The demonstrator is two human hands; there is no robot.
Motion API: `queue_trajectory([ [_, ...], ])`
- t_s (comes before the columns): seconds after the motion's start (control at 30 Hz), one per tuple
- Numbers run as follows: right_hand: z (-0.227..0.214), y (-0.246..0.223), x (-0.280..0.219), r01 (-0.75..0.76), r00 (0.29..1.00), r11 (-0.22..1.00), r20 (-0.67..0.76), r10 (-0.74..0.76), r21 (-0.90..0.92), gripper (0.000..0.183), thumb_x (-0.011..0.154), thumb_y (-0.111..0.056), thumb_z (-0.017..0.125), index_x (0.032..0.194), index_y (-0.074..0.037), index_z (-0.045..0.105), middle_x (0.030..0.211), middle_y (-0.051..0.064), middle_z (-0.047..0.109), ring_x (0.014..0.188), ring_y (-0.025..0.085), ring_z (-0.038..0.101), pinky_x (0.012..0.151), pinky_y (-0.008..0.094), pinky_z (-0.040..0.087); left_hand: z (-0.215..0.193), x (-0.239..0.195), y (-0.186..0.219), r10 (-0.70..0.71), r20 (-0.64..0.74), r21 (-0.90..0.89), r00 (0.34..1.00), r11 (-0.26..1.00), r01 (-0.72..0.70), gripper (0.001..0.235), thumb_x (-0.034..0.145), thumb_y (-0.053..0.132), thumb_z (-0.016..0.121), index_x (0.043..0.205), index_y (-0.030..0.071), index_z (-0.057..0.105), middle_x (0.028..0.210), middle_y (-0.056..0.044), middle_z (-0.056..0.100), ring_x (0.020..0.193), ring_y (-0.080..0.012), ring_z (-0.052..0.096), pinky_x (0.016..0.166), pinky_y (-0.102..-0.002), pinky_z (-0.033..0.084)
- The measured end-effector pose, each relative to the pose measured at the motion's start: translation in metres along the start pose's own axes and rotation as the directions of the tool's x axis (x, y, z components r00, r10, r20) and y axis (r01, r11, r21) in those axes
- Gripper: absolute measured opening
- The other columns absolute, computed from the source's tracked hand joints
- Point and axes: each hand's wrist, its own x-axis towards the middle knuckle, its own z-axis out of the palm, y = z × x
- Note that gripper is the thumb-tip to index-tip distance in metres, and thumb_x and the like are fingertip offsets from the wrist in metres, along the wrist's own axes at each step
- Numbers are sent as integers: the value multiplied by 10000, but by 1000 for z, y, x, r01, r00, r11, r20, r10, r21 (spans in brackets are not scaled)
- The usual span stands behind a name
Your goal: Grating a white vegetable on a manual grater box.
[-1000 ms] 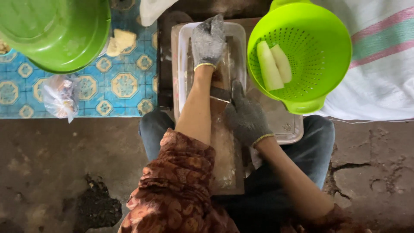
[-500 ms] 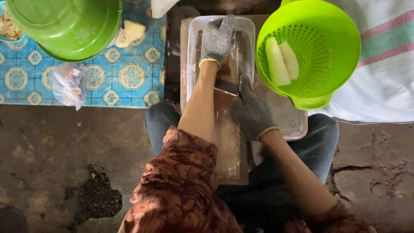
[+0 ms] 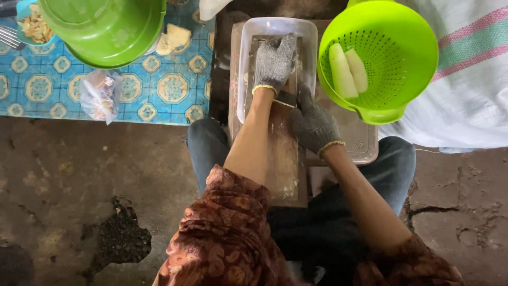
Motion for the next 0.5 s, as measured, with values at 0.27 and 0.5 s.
queue_trajectory([
  [0.27,-13,-18,-8,-64,997,998,50,63,9,674,948,-415,459,1573,-204,321,1143,257,709,982,559,628,752,605,477,-9,-34,16,7,11,-28,1000,1000,-7,423,899,444,540,742,96,721,672,-42,687,614,-165,600,607,-336,530],
  [0.5,13,18,8,34,999,999,-20,-35,-32,610,975,-327,451,1548,-156,329,1079,275,718,937,565,635,708,631,468,-15,-52,23,11,3,-69,1000,998,-10,417,901,434,550,752,79,711,618,-37,651,564,-160,577,546,-333,498],
])
